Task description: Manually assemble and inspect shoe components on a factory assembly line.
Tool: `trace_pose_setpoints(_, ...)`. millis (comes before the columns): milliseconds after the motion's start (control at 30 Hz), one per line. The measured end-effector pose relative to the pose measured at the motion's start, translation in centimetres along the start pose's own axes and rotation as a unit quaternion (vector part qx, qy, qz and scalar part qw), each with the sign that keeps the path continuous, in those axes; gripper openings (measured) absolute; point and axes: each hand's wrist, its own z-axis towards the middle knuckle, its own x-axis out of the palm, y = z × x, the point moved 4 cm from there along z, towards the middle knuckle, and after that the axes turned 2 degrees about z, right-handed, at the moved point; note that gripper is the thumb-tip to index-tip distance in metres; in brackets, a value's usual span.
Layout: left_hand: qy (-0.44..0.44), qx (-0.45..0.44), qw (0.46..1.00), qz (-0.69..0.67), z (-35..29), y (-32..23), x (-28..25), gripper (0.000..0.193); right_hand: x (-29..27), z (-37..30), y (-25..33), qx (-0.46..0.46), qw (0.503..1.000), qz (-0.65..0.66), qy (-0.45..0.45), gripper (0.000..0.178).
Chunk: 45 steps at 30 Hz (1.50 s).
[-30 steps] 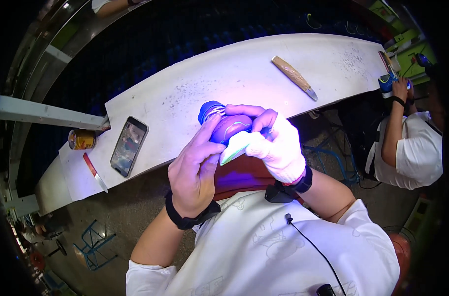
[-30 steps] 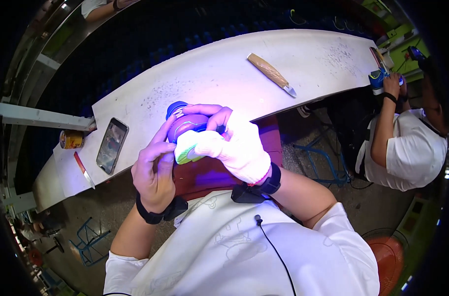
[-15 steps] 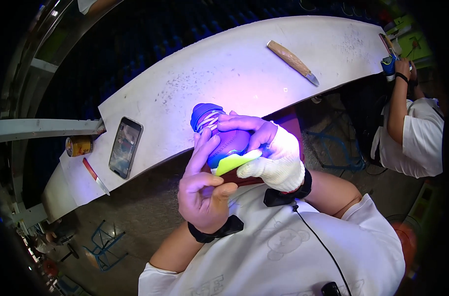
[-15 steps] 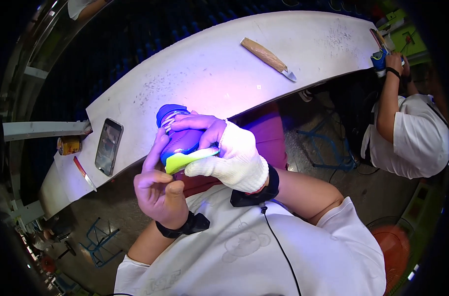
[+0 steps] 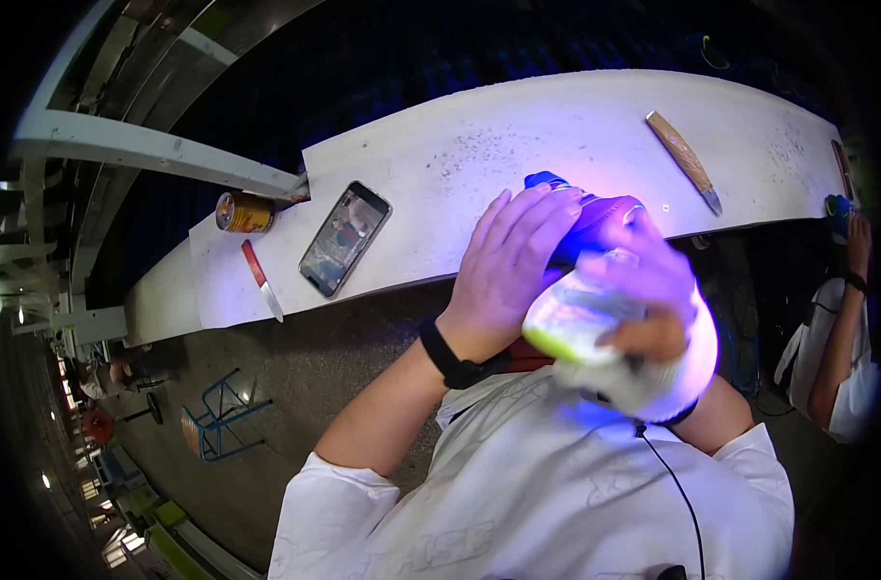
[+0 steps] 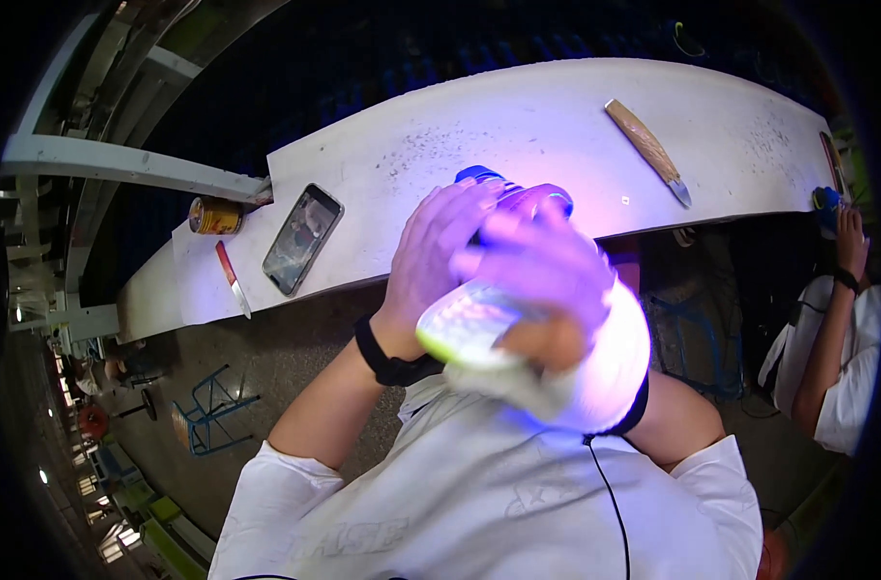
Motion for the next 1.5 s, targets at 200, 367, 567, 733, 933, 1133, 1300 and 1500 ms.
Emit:
trace_pose_setpoints(200,-0.047,0.005,0.999,0.023,1.4,0.8,0.2,0.087,-0.4,-0.6,0.8,0.010,0.989,0.138,0.061,0.034)
trace_pose_setpoints(367,-0.050,-0.037,0.998,-0.021,0.5,-0.6,-1.2,0.077,-0.5,-3.7,-3.5,0.193,0.898,0.350,-0.186,0.039)
trace_pose_setpoints(567,-0.028,-0.070,0.995,0.067,2.3,1.2,3.3,0.066,0.0,-2.3,-4.4,0.261,0.840,0.458,-0.124,0.037)
trace_pose_setpoints(733,0.062,-0.109,0.987,0.097,1.5,2.1,3.9,0.069,-3.0,-5.6,-6.2,0.231,0.828,0.481,-0.172,0.047)
trace_pose_setpoints(933,0.132,-0.082,0.985,0.078,10.5,0.7,7.0,0.073,-5.8,-11.2,-6.1,0.285,0.814,0.451,-0.230,0.050)
trace_pose_setpoints(1133,0.213,-0.113,0.965,0.102,12.1,2.4,10.4,0.051,-5.1,-11.1,-5.1,0.249,0.846,0.435,-0.182,0.050)
trace_pose_setpoints(1300,-0.076,-0.027,0.996,-0.035,7.8,1.6,5.0,0.045,-5.0,-11.4,-5.7,0.273,0.836,0.419,-0.225,0.048)
trace_pose_setpoints(1500,-0.075,-0.051,0.989,-0.114,1.6,-0.8,0.3,0.058,-3.1,-8.5,-6.6,0.268,0.853,0.401,-0.200,0.047)
